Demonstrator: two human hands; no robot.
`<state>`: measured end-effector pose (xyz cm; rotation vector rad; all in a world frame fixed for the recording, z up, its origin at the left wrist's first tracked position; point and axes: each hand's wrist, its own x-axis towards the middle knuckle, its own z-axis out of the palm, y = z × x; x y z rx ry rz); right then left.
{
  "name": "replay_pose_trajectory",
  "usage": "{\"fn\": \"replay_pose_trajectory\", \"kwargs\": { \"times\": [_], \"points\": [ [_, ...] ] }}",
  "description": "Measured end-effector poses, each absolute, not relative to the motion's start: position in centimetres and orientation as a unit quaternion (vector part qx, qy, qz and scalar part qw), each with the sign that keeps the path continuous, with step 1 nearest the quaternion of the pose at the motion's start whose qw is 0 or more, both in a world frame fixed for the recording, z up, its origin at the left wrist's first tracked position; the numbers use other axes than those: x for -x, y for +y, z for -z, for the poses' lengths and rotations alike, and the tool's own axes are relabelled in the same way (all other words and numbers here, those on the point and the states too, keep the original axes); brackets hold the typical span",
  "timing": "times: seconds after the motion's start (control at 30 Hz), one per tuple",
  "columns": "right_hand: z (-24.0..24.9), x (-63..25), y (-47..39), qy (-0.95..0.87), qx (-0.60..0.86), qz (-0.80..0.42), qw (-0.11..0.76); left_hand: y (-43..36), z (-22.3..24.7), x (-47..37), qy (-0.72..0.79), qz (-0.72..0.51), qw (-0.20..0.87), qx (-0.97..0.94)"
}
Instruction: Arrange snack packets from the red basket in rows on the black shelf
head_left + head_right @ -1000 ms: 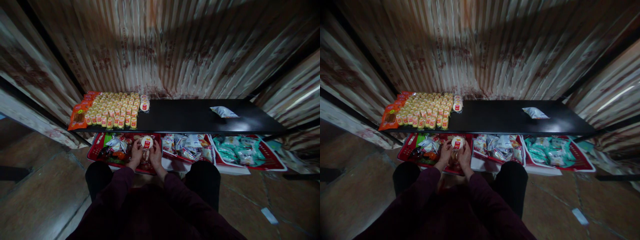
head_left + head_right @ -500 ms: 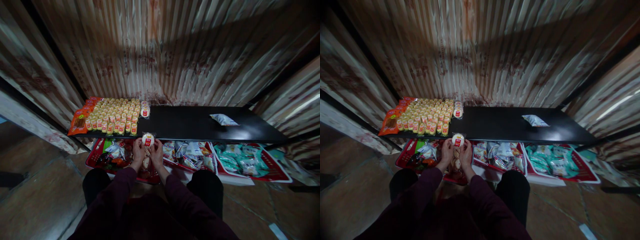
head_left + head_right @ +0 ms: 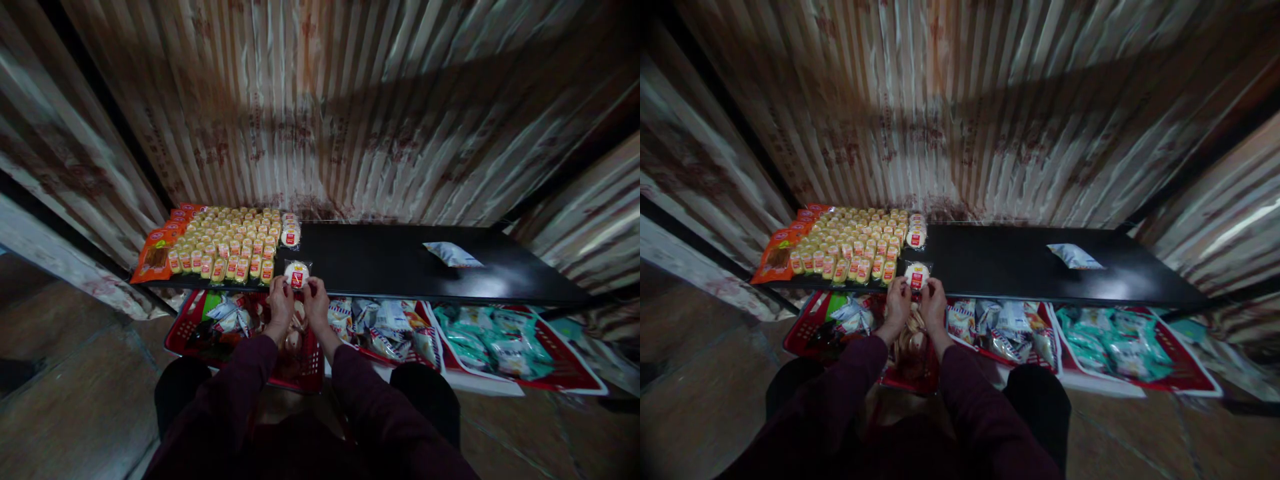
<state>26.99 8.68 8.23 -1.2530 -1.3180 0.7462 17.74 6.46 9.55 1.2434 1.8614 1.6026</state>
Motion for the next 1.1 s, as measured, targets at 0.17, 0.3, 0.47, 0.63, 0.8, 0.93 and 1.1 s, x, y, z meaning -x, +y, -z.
{"fn": "replay_pose_trajectory", "kwargs": {
  "times": [0.17, 0.3, 0.47, 0.63, 0.8, 0.93, 1.1],
  "points": [
    [-8.6, -26.7, 10.8, -0.581, 0.535, -0.287, 0.543, 8.5, -9.1, -17.8, 0.668, -0.548, 0.123, -0.488],
    [-9.4, -26.5, 12.0, -0.593, 0.54, -0.272, 0.532, 9.7, -9.3, -17.6, 0.68, -0.53, 0.112, -0.494],
    [-9.4, -26.2, 13.2, -0.591, 0.549, -0.27, 0.525, 10.8, -9.5, -17.5, 0.696, -0.507, 0.109, -0.496],
    [-8.9, -25.9, 14.7, -0.589, 0.552, -0.279, 0.52, 11.8, -9.3, -17.5, 0.691, -0.498, 0.108, -0.513],
    [-8.8, -25.5, 16.6, -0.586, 0.555, -0.284, 0.518, 12.8, -9.4, -17.5, 0.687, -0.48, 0.11, -0.535],
    [-8.5, -25.2, 18.2, -0.588, 0.559, -0.278, 0.515, 13.9, -9.3, -17.6, 0.69, -0.467, 0.117, -0.541],
    [-8.1, -24.9, 19.9, -0.589, 0.562, -0.282, 0.508, 15.3, -8.9, -17.5, 0.693, -0.458, 0.122, -0.543]
  ]
}}
